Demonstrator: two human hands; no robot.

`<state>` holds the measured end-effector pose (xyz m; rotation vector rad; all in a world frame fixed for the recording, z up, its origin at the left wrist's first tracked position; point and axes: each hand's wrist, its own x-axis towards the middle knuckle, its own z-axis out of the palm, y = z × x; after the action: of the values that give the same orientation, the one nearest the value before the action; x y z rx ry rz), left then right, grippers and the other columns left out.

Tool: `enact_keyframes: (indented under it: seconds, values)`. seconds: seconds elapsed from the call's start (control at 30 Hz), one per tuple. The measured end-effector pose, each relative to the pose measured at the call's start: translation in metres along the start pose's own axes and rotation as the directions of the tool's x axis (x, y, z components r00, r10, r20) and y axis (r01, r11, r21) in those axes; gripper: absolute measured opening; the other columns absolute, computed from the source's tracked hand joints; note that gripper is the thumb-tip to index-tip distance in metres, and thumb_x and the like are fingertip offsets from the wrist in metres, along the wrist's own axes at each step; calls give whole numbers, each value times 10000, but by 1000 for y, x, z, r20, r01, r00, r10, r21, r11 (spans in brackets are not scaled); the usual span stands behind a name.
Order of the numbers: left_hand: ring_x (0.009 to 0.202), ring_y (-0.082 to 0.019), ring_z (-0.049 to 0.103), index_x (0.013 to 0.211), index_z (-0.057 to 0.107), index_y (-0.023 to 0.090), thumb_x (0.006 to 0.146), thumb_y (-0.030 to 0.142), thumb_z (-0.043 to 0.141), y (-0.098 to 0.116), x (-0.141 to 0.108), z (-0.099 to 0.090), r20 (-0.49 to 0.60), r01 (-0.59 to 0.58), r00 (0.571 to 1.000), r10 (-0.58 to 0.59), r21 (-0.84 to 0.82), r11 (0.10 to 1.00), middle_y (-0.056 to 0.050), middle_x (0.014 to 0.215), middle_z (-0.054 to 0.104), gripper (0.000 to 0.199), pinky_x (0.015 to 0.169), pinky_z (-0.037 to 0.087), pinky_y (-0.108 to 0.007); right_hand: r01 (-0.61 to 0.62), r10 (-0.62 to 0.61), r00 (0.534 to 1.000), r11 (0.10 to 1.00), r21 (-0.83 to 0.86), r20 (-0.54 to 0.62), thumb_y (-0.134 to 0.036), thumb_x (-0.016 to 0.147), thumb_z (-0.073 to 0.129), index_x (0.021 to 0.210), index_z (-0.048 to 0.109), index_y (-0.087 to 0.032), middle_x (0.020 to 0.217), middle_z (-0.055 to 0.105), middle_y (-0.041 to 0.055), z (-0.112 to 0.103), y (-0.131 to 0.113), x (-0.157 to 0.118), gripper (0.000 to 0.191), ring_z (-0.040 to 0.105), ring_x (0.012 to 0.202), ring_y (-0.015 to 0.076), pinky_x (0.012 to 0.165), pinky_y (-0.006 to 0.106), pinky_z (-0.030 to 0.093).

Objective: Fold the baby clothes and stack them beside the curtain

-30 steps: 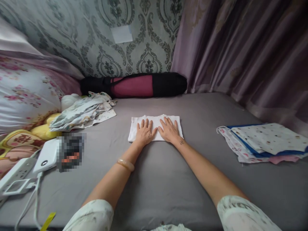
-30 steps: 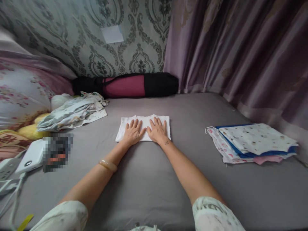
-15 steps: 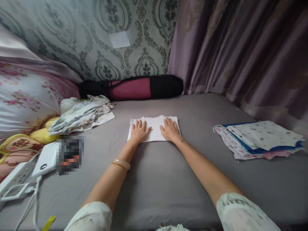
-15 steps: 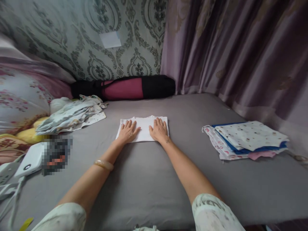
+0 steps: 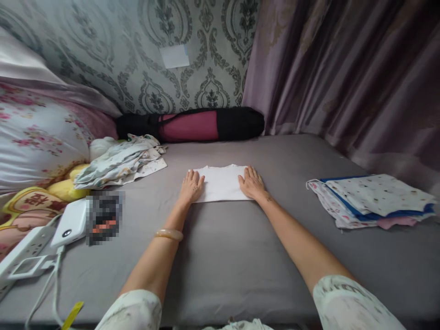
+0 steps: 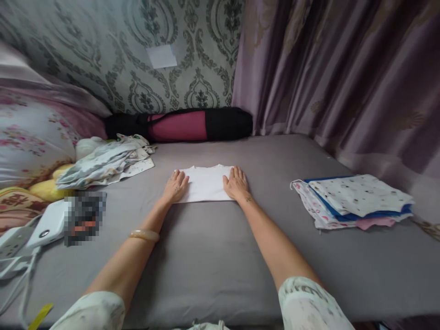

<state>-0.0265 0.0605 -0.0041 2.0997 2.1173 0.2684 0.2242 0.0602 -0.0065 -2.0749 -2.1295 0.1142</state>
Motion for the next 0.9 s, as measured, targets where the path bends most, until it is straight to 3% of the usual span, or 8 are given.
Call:
enact_keyframes:
  seconds: [0.17, 0.4, 0.57, 0.77, 0.9]
  values:
    - [1468, -284, 201, 1490, 318, 132, 981, 505, 210, -1, -14, -5, -22, 62, 998, -62, 14, 998, -154, 1587, 224, 640, 1164, 254, -463, 60, -60, 998, 998, -19, -24, -438, 991, 200, 1480, 310, 13, 1565, 260, 196, -8, -9, 0, 674, 193, 1456, 291, 1182, 442, 97]
    - [1461, -277, 227, 1481, 328, 125, 979, 499, 211, -6, -25, 4, 9, 36, 999, -36, -19, 999, -153, 1577, 256, 637, 1177, 211, -472, 39, -39, 999, 999, 8, -13, -457, 988, 207, 1486, 281, 32, 1568, 246, 198, 4, -9, 1, 702, 183, 1459, 282, 1177, 391, 143]
    - [1451, -256, 264, 1467, 352, 140, 980, 479, 236, -12, -24, 6, -33, 52, 998, -55, -74, 996, -149, 1560, 305, 604, 1170, 239, -457, 43, -44, 998, 999, 26, 36, -466, 988, 214, 1485, 295, 16, 1567, 248, 202, -2, -8, 4, 698, 186, 1458, 288, 1177, 398, 139]
    - [1418, -298, 329, 1433, 408, 96, 972, 421, 337, -17, -28, 9, -135, 3, 991, -16, -99, 995, -179, 1521, 369, 569, 1138, 309, -452, -6, 7, 999, 1000, 15, -37, -492, 986, 223, 1461, 339, 10, 1555, 261, 230, 1, -12, 10, 700, 202, 1448, 315, 1164, 430, 155]
    - [1419, -311, 324, 1429, 420, 96, 964, 399, 384, -18, -30, 9, -116, -3, 993, -7, -89, 996, -185, 1515, 377, 556, 1147, 287, -465, -11, 12, 999, 1000, 24, -40, -495, 986, 233, 1465, 327, 18, 1558, 253, 230, 5, -9, 10, 708, 202, 1446, 323, 1157, 417, 178]
